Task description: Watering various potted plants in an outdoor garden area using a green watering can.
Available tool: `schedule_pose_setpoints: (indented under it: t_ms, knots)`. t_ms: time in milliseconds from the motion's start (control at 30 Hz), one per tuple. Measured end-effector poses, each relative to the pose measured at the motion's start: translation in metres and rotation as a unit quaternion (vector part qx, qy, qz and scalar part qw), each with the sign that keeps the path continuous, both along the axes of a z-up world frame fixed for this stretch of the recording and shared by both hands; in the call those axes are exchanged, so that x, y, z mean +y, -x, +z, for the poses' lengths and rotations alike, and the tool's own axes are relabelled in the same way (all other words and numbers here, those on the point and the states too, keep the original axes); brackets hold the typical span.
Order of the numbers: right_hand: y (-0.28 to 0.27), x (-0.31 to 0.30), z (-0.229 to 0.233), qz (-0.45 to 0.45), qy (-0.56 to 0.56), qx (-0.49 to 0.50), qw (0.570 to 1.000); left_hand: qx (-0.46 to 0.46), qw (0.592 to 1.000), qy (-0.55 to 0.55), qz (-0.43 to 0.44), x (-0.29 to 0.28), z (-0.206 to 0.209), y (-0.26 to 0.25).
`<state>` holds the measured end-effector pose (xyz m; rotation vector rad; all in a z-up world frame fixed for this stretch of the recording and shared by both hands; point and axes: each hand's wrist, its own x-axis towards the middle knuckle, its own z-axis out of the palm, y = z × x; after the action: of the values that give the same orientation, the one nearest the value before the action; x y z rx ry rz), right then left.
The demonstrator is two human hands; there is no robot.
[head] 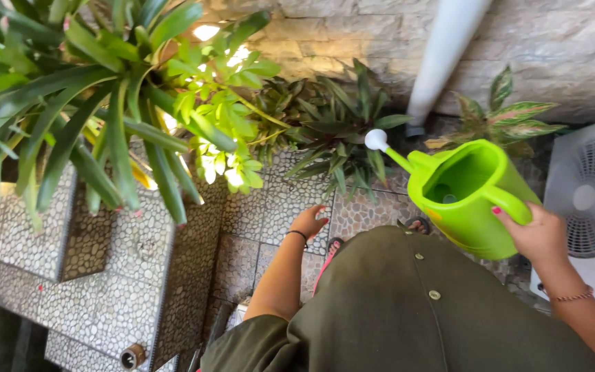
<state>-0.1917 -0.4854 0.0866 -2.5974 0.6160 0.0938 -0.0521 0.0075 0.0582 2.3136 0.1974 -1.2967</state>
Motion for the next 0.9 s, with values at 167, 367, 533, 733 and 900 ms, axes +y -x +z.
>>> schedule_pose_setpoints:
  t_ms: [167, 367, 533, 733, 900]
  knots:
    - [-0.028, 0.086, 0.001, 0.081, 0.024, -0.047, 0.995, -0.063, 0.996, 0.06, -0.006, 0.026, 0.023, 0.006]
    - [-0.047, 0.14, 0.002, 0.09, 0.088, -0.066, 0.99, -0.096, 0.985, 0.139, 0.013, 0.066, 0.054, 0.023]
    - [-0.053, 0.132, -0.014, 0.067, 0.234, -0.096, 0.965, -0.088, 0.988, 0.122, 0.038, 0.109, 0.059, 0.036]
    - [-0.067, 0.14, -0.013, 0.075, 0.227, -0.112, 0.964, -0.091, 0.985, 0.13, 0.071, 0.131, 0.06, 0.037]
    - [-0.086, 0.179, -0.025, 0.103, 0.108, 0.017, 0.989, -0.088, 0.987, 0.119, 0.067, 0.106, 0.063, 0.025]
